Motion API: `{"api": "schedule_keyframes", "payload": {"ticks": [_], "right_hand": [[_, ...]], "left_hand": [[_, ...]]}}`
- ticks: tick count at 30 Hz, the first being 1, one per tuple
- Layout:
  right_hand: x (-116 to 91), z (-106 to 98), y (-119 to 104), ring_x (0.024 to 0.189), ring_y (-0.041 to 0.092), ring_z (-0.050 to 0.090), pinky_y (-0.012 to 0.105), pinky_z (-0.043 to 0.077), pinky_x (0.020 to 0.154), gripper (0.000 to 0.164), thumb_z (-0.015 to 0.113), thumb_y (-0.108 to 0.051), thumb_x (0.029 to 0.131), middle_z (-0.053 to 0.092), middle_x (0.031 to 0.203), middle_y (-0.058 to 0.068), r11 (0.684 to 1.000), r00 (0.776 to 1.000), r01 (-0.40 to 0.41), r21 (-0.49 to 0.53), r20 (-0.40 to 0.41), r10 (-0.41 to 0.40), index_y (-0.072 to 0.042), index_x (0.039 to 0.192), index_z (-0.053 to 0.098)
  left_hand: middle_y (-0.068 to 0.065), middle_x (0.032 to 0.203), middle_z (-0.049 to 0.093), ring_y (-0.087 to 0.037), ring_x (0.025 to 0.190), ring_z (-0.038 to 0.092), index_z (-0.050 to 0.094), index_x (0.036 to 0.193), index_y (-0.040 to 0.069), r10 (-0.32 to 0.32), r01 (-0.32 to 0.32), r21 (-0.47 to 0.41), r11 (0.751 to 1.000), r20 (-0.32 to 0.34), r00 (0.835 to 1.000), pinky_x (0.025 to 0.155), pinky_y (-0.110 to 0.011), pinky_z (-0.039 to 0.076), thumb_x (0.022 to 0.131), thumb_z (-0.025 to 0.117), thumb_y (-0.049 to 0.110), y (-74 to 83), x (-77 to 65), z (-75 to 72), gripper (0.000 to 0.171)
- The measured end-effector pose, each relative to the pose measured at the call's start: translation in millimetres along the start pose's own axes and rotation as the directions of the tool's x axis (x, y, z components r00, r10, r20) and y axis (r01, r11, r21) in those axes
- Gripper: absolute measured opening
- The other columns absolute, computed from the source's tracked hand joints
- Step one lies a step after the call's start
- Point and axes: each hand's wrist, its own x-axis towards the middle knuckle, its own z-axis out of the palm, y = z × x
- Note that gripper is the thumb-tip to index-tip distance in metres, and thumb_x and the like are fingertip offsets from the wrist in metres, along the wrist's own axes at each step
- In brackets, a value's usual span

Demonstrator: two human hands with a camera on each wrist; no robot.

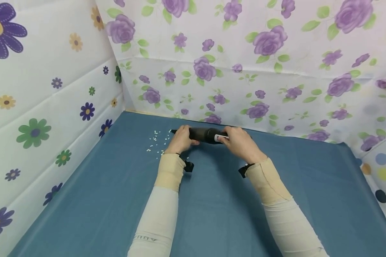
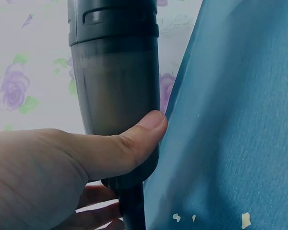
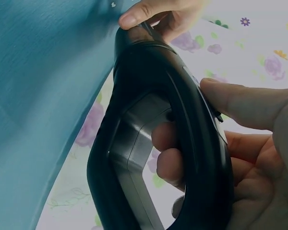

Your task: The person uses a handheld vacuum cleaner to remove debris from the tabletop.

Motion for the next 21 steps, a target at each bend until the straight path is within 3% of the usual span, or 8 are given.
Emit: {"api": "schedule_keyframes", "payload": {"ticks": [9, 16, 21], "right_hand": [[3.9, 6.9, -3.2, 0.073, 0.022, 0.061, 0.037, 0.051, 0.064, 0.032, 0.059, -0.03, 0.097, 0.064, 0.096, 0.014, 1.0, 1.0, 0.013, 0.002, -0.005, -0.013, -0.002, 0.113, 0.061], [2.4, 5.5, 2.8, 0.076, 0.022, 0.061, 0.038, 0.052, 0.066, 0.033, 0.059, -0.03, 0.097, 0.065, 0.098, 0.015, 1.0, 1.0, 0.013, 0.012, 0.002, -0.013, -0.002, 0.115, 0.061], [0.3, 2.1, 2.4, 0.078, 0.022, 0.062, 0.038, 0.053, 0.068, 0.033, 0.06, -0.029, 0.097, 0.065, 0.1, 0.015, 1.0, 1.0, 0.022, 0.02, -0.005, -0.022, -0.002, 0.116, 0.061]], "left_hand": [[-0.018, 0.138, 0.042, -0.031, 0.124, 0.043, 0.041, 0.14, 0.004, -0.003, 0.003, 0.004, 1.0, -0.017, 1.0, 0.106, -0.047, 0.038, 0.082, 0.076, 0.032, -9.7, 1.7, 1.1, 0.073], [-0.019, 0.138, 0.042, -0.033, 0.123, 0.043, 0.04, 0.14, 0.003, -0.023, 0.023, 0.016, 1.0, -0.008, 1.0, 0.105, -0.048, 0.039, 0.082, 0.076, 0.03, -4.6, 0.3, 4.4, 0.073], [-0.022, 0.136, 0.043, -0.034, 0.123, 0.044, 0.041, 0.139, 0.001, -0.003, 0.004, 0.013, 1.0, -0.023, 1.0, 0.104, -0.049, 0.039, 0.082, 0.077, 0.028, -2.0, -2.5, 3.6, 0.073]]}}
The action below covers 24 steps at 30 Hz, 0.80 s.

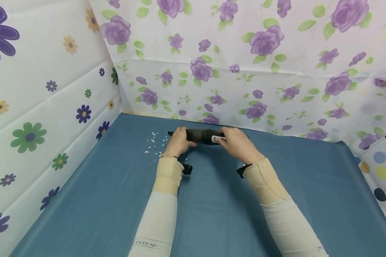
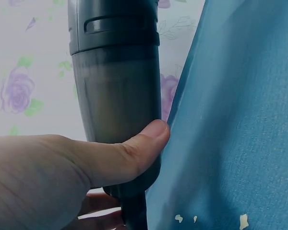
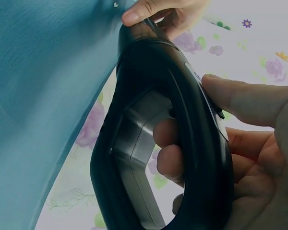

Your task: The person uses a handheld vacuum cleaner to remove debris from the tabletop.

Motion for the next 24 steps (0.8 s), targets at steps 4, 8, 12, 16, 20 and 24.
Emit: {"api": "schedule_keyframes", "payload": {"ticks": [4, 8, 12, 16, 20, 24], "right_hand": [[-0.3, 0.1, -1.2, 0.08, 0.023, 0.062, 0.038, 0.053, 0.069, 0.033, 0.06, -0.029, 0.096, 0.065, 0.101, 0.016, 1.0, 1.0, 0.005, 0.006, 0.01, -0.005, -0.002, 0.116, 0.061], [0.6, 1.2, -0.4, 0.079, 0.022, 0.062, 0.038, 0.053, 0.068, 0.032, 0.06, -0.028, 0.096, 0.065, 0.1, 0.015, 1.0, 1.0, 0.012, 0.007, 0.001, -0.012, -0.002, 0.115, 0.061], [2.1, 3.0, 0.2, 0.077, 0.021, 0.061, 0.038, 0.052, 0.067, 0.032, 0.06, -0.029, 0.096, 0.065, 0.099, 0.014, 1.0, 1.0, 0.015, -0.006, -0.013, -0.015, -0.002, 0.114, 0.061], [2.9, 4.1, 0.2, 0.075, 0.021, 0.06, 0.038, 0.052, 0.066, 0.032, 0.06, -0.03, 0.096, 0.065, 0.097, 0.014, 1.0, 1.0, 0.015, -0.007, -0.016, -0.015, -0.002, 0.114, 0.061], [3.6, 4.2, 1.3, 0.075, 0.021, 0.06, 0.038, 0.052, 0.066, 0.032, 0.06, -0.029, 0.097, 0.065, 0.097, 0.014, 1.0, 1.0, 0.022, -0.008, -0.02, -0.022, -0.002, 0.114, 0.061], [2.5, 1.4, 4.1, 0.077, 0.021, 0.061, 0.038, 0.052, 0.067, 0.032, 0.059, -0.03, 0.097, 0.065, 0.099, 0.014, 1.0, 1.0, 0.007, 0.006, 0.007, -0.007, -0.003, 0.115, 0.061]], "left_hand": [[-0.021, 0.134, 0.045, -0.034, 0.121, 0.045, 0.043, 0.136, 0.0, -0.012, 0.012, 0.02, 1.0, 0.006, 1.0, 0.104, -0.048, 0.04, 0.081, 0.078, 0.028, 1.0, -3.5, -2.4, 0.071], [-0.021, 0.133, 0.046, -0.034, 0.12, 0.045, 0.044, 0.135, 0.001, -0.024, 0.024, 0.021, 0.999, -0.001, 1.0, 0.103, -0.048, 0.04, 0.08, 0.079, 0.027, 1.8, -4.4, -3.6, 0.07], [-0.021, 0.137, 0.044, -0.033, 0.123, 0.044, 0.042, 0.138, 0.002, -0.023, 0.023, 0.004, 1.0, -0.015, 1.0, 0.104, -0.048, 0.039, 0.081, 0.078, 0.027, 1.0, -1.9, -2.9, 0.072], [-0.021, 0.139, 0.043, -0.034, 0.125, 0.043, 0.042, 0.138, 0.002, -0.018, 0.017, -0.002, 1.0, -0.022, 1.0, 0.105, -0.048, 0.038, 0.081, 0.078, 0.027, -0.3, 0.3, -2.5, 0.072], [-0.021, 0.139, 0.043, -0.034, 0.125, 0.043, 0.043, 0.138, 0.002, -0.01, 0.011, 0.004, 1.0, -0.026, 1.0, 0.105, -0.048, 0.038, 0.081, 0.078, 0.028, -1.1, 2.6, -1.9, 0.072], [-0.021, 0.138, 0.043, -0.035, 0.124, 0.043, 0.043, 0.137, 0.001, -0.008, 0.008, 0.022, 1.0, -0.019, 1.0, 0.105, -0.048, 0.038, 0.081, 0.078, 0.028, 2.3, 2.3, 1.1, 0.071]]}}
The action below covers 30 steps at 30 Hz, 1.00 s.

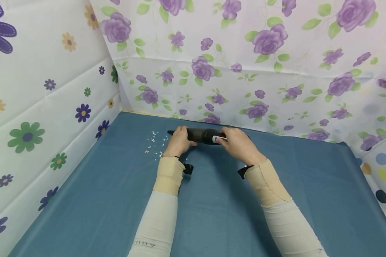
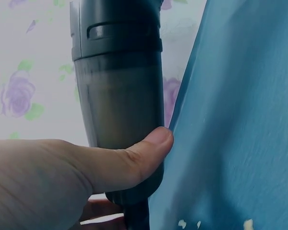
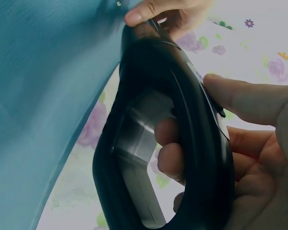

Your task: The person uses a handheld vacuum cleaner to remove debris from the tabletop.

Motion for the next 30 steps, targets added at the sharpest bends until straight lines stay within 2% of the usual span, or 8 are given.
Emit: {"api": "schedule_keyframes", "payload": {"ticks": [4, 8, 17, 25, 30], "right_hand": [[-3.5, -5.6, 4.0, 0.08, 0.022, 0.061, 0.038, 0.052, 0.07, 0.033, 0.059, -0.03, 0.097, 0.065, 0.102, 0.014, 1.0, 0.999, -0.025, 0.02, 0.032, 0.024, -0.004, 0.117, 0.06], [-7.0, -9.9, 9.4, 0.083, 0.024, 0.062, 0.04, 0.052, 0.071, 0.033, 0.06, -0.029, 0.097, 0.065, 0.105, 0.015, 0.999, 0.999, -0.029, 0.019, 0.031, 0.028, -0.004, 0.118, 0.06], [-9.2, -4.3, 16.4, 0.078, 0.022, 0.061, 0.038, 0.05, 0.067, 0.031, 0.06, -0.028, 0.097, 0.065, 0.103, 0.014, 0.999, 0.999, -0.015, 0.05, 0.037, 0.013, -0.004, 0.117, 0.061], [-29.2, -13.1, 35.7, 0.073, 0.023, 0.058, 0.039, 0.047, 0.064, 0.032, 0.059, -0.028, 0.097, 0.065, 0.099, 0.015, 0.998, 0.999, -0.04, 0.052, 0.01, 0.039, -0.004, 0.118, 0.06], [-40.5, -15.5, 42.4, 0.071, 0.022, 0.057, 0.038, 0.045, 0.062, 0.032, 0.06, -0.028, 0.096, 0.066, 0.096, 0.015, 0.998, 0.999, -0.041, 0.051, 0.011, 0.041, -0.004, 0.118, 0.061]], "left_hand": [[-0.022, 0.134, 0.046, -0.035, 0.123, 0.044, 0.044, 0.135, 0.0, 0.003, -0.003, -0.002, 1.0, -0.001, 1.0, 0.105, -0.048, 0.039, 0.082, 0.078, 0.028, 6.4, -5.8, 4.3, 0.069], [-0.022, 0.13, 0.048, -0.034, 0.12, 0.045, 0.046, 0.132, -0.001, 0.019, -0.019, -0.019, 1.0, -0.025, 1.0, 0.104, -0.047, 0.04, 0.081, 0.078, 0.027, 11.9, -9.8, 8.2, 0.067], [-0.021, 0.129, 0.049, -0.033, 0.121, 0.046, 0.047, 0.132, 0.0, -0.001, 0.002, 0.016, 1.0, -0.044, 0.999, 0.104, -0.045, 0.041, 0.08, 0.079, 0.027, 15.0, -15.1, 9.5, 0.067], [-0.023, 0.126, 0.051, -0.036, 0.121, 0.046, 0.049, 0.131, -0.003, 0.061, -0.055, 0.065, 0.996, -0.085, 0.995, 0.103, -0.045, 0.041, 0.081, 0.079, 0.029, 36.4, -21.5, 22.7, 0.067], [-0.023, 0.123, 0.053, -0.035, 0.118, 0.048, 0.05, 0.128, -0.004, 0.081, -0.073, 0.08, 0.994, -0.103, 0.991, 0.1, -0.045, 0.045, 0.08, 0.079, 0.029, 42.3, -31.0, 31.9, 0.066]]}}
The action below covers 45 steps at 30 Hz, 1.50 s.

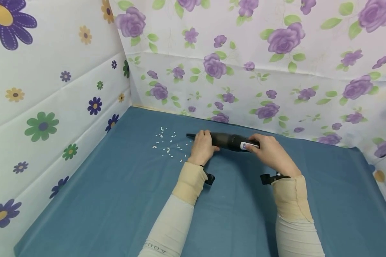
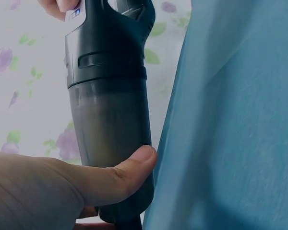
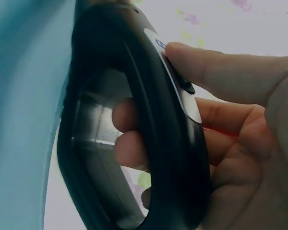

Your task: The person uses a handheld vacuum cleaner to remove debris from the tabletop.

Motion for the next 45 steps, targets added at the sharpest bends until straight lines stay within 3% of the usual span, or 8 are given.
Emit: {"api": "schedule_keyframes", "payload": {"ticks": [9, 16, 27, 34, 41, 45], "right_hand": [[-18.8, -16.0, 12.3, 0.074, 0.022, 0.058, 0.038, 0.046, 0.064, 0.032, 0.06, -0.028, 0.097, 0.066, 0.102, 0.016, 1.0, 1.0, -0.018, -0.018, 0.025, 0.018, -0.005, 0.119, 0.061], [-20.5, -20.9, 12.5, 0.077, 0.022, 0.059, 0.04, 0.047, 0.066, 0.031, 0.061, -0.029, 0.096, 0.066, 0.102, 0.015, 1.0, 0.999, 0.004, -0.023, 0.042, -0.003, -0.006, 0.116, 0.063], [-18.4, -18.6, 14.0, 0.076, 0.022, 0.058, 0.038, 0.046, 0.065, 0.031, 0.059, -0.03, 0.097, 0.066, 0.1, 0.014, 1.0, 0.996, -0.024, -0.021, 0.085, 0.025, -0.007, 0.116, 0.063], [-17.5, -20.1, 12.8, 0.076, 0.022, 0.058, 0.038, 0.046, 0.065, 0.031, 0.059, -0.03, 0.097, 0.066, 0.1, 0.013, 1.0, 0.997, -0.016, -0.015, 0.08, 0.017, -0.007, 0.117, 0.063], [-16.8, -16.9, 11.5, 0.078, 0.021, 0.059, 0.039, 0.048, 0.067, 0.033, 0.059, -0.031, 0.097, 0.066, 0.101, 0.013, 1.0, 0.995, -0.019, -0.005, 0.098, 0.02, -0.006, 0.117, 0.063], [-15.0, -14.0, 9.6, 0.075, 0.02, 0.059, 0.038, 0.048, 0.066, 0.033, 0.059, -0.031, 0.096, 0.067, 0.098, 0.012, 1.0, 0.996, -0.003, -0.003, 0.094, 0.003, -0.006, 0.116, 0.064]], "left_hand": [[-0.022, 0.119, 0.056, -0.033, 0.115, 0.051, 0.053, 0.125, -0.005, 0.076, -0.076, 0.054, 0.996, -0.002, 0.997, 0.103, -0.04, 0.041, 0.079, 0.079, 0.035, 16.2, -8.4, 11.7, 0.066], [-0.022, 0.114, 0.059, -0.035, 0.109, 0.054, 0.055, 0.121, -0.005, 0.099, -0.097, 0.076, 0.992, -0.023, 0.995, 0.103, -0.043, 0.041, 0.076, 0.081, 0.036, 18.2, -11.4, 8.9, 0.067], [-0.021, 0.116, 0.058, -0.036, 0.111, 0.053, 0.056, 0.122, -0.004, 0.036, -0.04, 0.077, 0.996, 0.046, 0.998, 0.105, -0.048, 0.039, 0.077, 0.08, 0.037, 18.5, -13.9, 5.9, 0.066], [-0.022, 0.116, 0.058, -0.036, 0.112, 0.053, 0.055, 0.122, -0.005, 0.032, -0.035, 0.06, 0.998, 0.04, 0.999, 0.106, -0.05, 0.038, 0.076, 0.081, 0.035, 20.7, -12.4, 1.2, 0.067], [-0.022, 0.115, 0.059, -0.037, 0.109, 0.054, 0.056, 0.123, -0.005, -0.009, -0.002, 0.114, 0.994, 0.101, 0.995, 0.102, -0.05, 0.04, 0.076, 0.081, 0.037, 21.9, -16.5, -5.5, 0.068], [-0.021, 0.113, 0.06, -0.037, 0.106, 0.056, 0.057, 0.121, -0.005, -0.027, 0.014, 0.131, 0.991, 0.093, 0.995, 0.099, -0.05, 0.043, 0.075, 0.083, 0.036, 21.5, -18.0, -8.0, 0.067]]}}
